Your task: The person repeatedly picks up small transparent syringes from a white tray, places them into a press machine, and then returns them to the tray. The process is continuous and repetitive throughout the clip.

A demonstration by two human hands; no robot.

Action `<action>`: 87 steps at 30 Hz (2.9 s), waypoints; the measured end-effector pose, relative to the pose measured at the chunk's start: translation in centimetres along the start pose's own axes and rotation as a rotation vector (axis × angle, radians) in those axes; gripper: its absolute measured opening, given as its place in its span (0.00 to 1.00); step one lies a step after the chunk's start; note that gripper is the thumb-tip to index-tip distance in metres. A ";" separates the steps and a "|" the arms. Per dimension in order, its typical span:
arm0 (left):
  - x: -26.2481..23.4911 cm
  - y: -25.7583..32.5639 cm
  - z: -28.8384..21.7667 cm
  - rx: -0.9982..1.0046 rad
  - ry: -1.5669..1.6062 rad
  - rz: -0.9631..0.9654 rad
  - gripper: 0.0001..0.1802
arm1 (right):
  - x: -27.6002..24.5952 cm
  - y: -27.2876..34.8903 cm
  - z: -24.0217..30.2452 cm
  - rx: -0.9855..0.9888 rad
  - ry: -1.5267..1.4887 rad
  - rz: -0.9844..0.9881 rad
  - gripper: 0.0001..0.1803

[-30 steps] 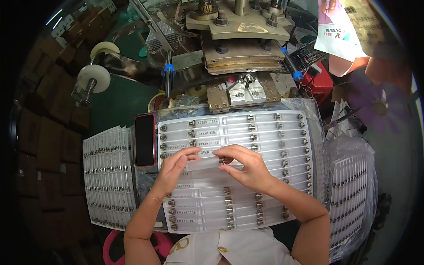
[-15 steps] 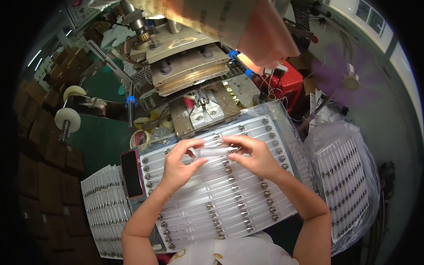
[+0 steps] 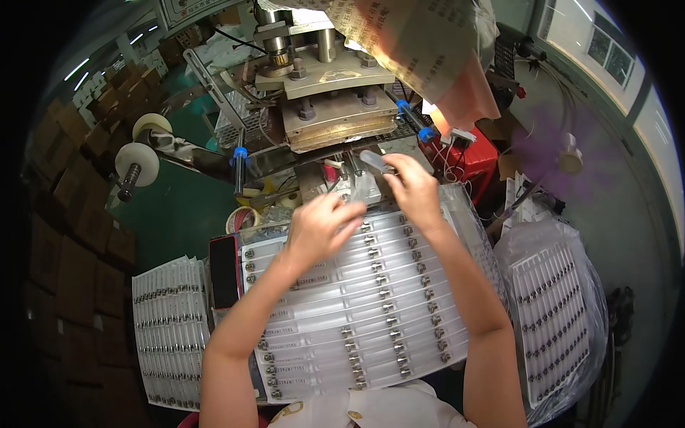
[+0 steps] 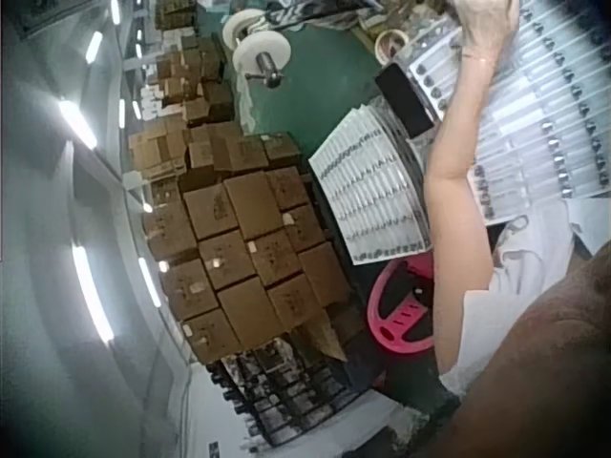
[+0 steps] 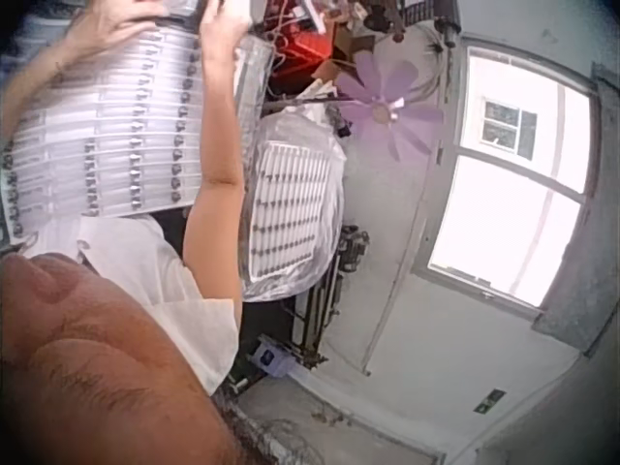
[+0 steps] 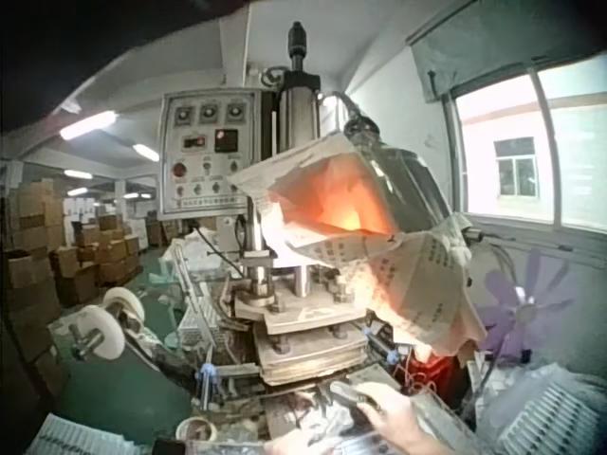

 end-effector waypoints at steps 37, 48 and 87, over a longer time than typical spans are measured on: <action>-3.9 16.5 -2.6 -0.484 0.092 0.254 0.17 | 8.2 -2.3 -2.0 0.210 0.033 0.516 0.34; -4.0 16.5 -2.8 -0.483 0.049 0.223 0.16 | 6.8 -2.3 -1.4 0.290 0.090 0.517 0.39; -9.6 10.9 5.4 -0.553 -0.282 -0.069 0.21 | 3.3 13.7 11.1 -0.098 -0.424 0.915 0.14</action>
Point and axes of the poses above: each hand's wrist, its own y-axis away from the middle knuckle, its own x-axis out of the palm, z = x × y, the point moved 6 cm from there along -y, towards the middle knuckle, and after that the axes turned 6 degrees about x, right-handed, at the moved point
